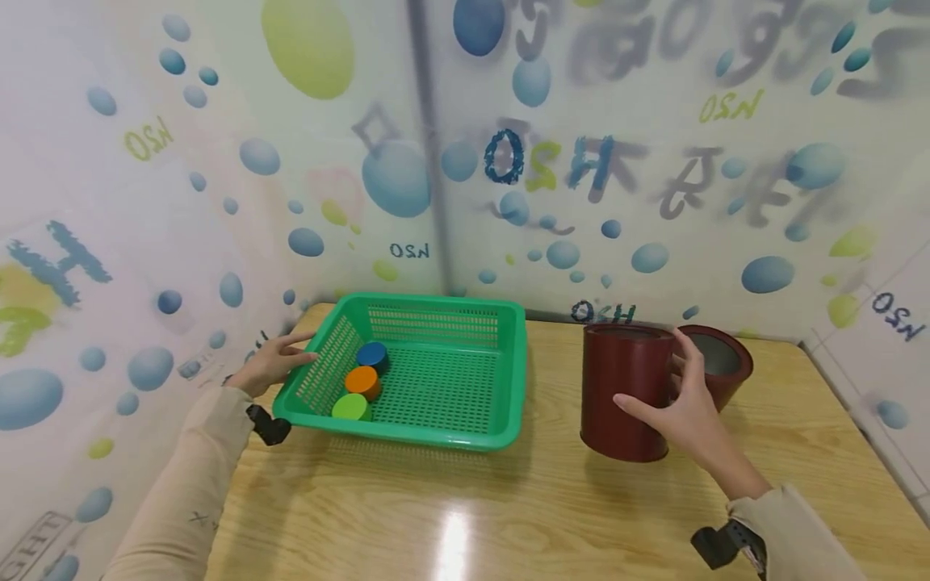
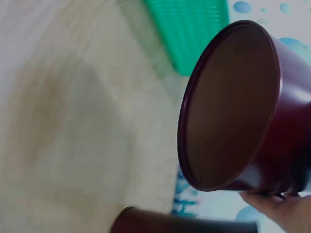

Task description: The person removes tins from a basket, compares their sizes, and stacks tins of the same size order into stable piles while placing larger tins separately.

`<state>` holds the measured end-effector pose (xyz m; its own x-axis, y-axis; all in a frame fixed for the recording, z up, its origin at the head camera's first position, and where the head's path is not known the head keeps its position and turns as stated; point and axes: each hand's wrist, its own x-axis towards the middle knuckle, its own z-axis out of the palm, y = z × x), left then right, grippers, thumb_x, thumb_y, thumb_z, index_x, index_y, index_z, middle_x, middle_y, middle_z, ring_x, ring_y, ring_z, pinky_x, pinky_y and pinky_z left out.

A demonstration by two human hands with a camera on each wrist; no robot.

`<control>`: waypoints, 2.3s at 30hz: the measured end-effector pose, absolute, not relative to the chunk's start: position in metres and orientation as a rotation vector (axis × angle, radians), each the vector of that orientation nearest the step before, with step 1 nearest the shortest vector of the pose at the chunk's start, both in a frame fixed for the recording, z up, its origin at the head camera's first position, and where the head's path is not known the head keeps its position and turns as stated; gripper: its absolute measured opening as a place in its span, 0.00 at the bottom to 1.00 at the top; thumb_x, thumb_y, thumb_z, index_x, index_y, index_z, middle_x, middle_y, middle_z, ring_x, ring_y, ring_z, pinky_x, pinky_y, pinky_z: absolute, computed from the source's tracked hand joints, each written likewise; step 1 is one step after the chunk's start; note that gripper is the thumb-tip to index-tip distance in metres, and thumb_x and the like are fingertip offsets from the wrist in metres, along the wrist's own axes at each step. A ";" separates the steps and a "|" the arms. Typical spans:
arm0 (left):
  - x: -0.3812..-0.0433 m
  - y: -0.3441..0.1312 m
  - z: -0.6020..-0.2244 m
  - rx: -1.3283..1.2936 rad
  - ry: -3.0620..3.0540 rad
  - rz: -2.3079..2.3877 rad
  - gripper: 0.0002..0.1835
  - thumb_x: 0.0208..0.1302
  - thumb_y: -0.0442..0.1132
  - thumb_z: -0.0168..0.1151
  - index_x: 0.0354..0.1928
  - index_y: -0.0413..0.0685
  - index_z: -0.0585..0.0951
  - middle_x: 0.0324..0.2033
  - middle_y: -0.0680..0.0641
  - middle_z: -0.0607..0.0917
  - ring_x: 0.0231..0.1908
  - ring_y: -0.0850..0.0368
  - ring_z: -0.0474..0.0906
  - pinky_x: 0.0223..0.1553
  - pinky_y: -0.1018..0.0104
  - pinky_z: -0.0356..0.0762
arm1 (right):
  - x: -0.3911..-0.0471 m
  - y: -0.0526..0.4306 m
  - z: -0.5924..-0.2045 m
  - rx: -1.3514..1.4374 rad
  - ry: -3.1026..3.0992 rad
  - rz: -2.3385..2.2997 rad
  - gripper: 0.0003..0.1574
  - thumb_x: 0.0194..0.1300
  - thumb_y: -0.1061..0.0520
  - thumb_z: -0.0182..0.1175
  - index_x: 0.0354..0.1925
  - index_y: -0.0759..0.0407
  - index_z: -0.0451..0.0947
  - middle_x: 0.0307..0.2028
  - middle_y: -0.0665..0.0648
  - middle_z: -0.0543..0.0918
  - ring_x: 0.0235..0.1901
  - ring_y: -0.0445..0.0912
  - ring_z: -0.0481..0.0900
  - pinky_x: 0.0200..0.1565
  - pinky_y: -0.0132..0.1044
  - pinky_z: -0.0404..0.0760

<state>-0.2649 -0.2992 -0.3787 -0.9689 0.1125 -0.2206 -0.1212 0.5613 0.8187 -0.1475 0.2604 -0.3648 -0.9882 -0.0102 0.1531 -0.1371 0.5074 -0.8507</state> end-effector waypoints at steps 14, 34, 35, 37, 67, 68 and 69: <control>-0.265 -0.299 -0.378 0.005 2.540 1.381 0.33 0.64 0.43 0.55 0.68 0.44 0.56 0.55 0.26 0.65 0.47 0.39 0.72 0.45 0.50 0.74 | -0.118 0.288 -0.418 0.092 -2.559 1.530 0.65 0.55 0.64 0.62 0.68 0.42 0.23 0.63 0.75 0.38 0.60 0.74 0.39 0.50 0.71 0.46; -0.266 -0.300 -0.379 -0.020 2.541 1.384 0.32 0.65 0.39 0.53 0.68 0.44 0.55 0.54 0.27 0.66 0.44 0.42 0.74 0.44 0.51 0.75 | -0.113 0.319 -0.457 0.186 -2.418 1.394 0.72 0.43 0.75 0.66 0.69 0.45 0.30 0.57 0.45 0.56 0.51 0.28 0.59 0.39 0.13 0.64; -0.266 -0.300 -0.379 -0.018 2.542 1.384 0.32 0.65 0.39 0.53 0.68 0.44 0.55 0.54 0.27 0.66 0.44 0.42 0.74 0.44 0.51 0.75 | -0.113 0.323 -0.460 0.181 -2.424 1.409 0.71 0.44 0.74 0.66 0.69 0.44 0.30 0.59 0.47 0.55 0.53 0.29 0.59 0.45 0.17 0.66; -0.266 -0.300 -0.378 -0.012 2.541 1.384 0.32 0.65 0.39 0.53 0.68 0.43 0.55 0.54 0.27 0.66 0.45 0.42 0.74 0.45 0.51 0.75 | -0.113 0.328 -0.465 0.171 -2.437 1.403 0.72 0.45 0.73 0.66 0.69 0.43 0.28 0.62 0.49 0.53 0.55 0.29 0.57 0.46 0.16 0.65; -0.267 -0.300 -0.380 -0.034 2.514 1.411 0.32 0.65 0.40 0.53 0.68 0.46 0.55 0.55 0.28 0.64 0.47 0.40 0.72 0.47 0.49 0.73 | -0.094 0.344 -0.461 0.241 -2.225 1.597 0.72 0.41 0.85 0.58 0.68 0.46 0.28 0.53 0.40 0.65 0.49 0.26 0.65 0.37 0.15 0.70; -0.267 -0.299 -0.380 -0.032 2.515 1.410 0.32 0.65 0.40 0.53 0.68 0.45 0.55 0.55 0.27 0.64 0.47 0.40 0.72 0.47 0.49 0.73 | -0.095 0.344 -0.462 0.250 -2.218 1.618 0.72 0.42 0.85 0.58 0.68 0.47 0.28 0.54 0.41 0.65 0.49 0.27 0.65 0.37 0.15 0.71; -0.267 -0.299 -0.380 -0.031 2.516 1.409 0.32 0.65 0.40 0.53 0.68 0.45 0.54 0.55 0.27 0.64 0.47 0.40 0.72 0.47 0.49 0.73 | -0.095 0.345 -0.462 0.261 -2.203 1.645 0.71 0.42 0.85 0.58 0.68 0.47 0.29 0.54 0.42 0.65 0.50 0.27 0.65 0.37 0.15 0.71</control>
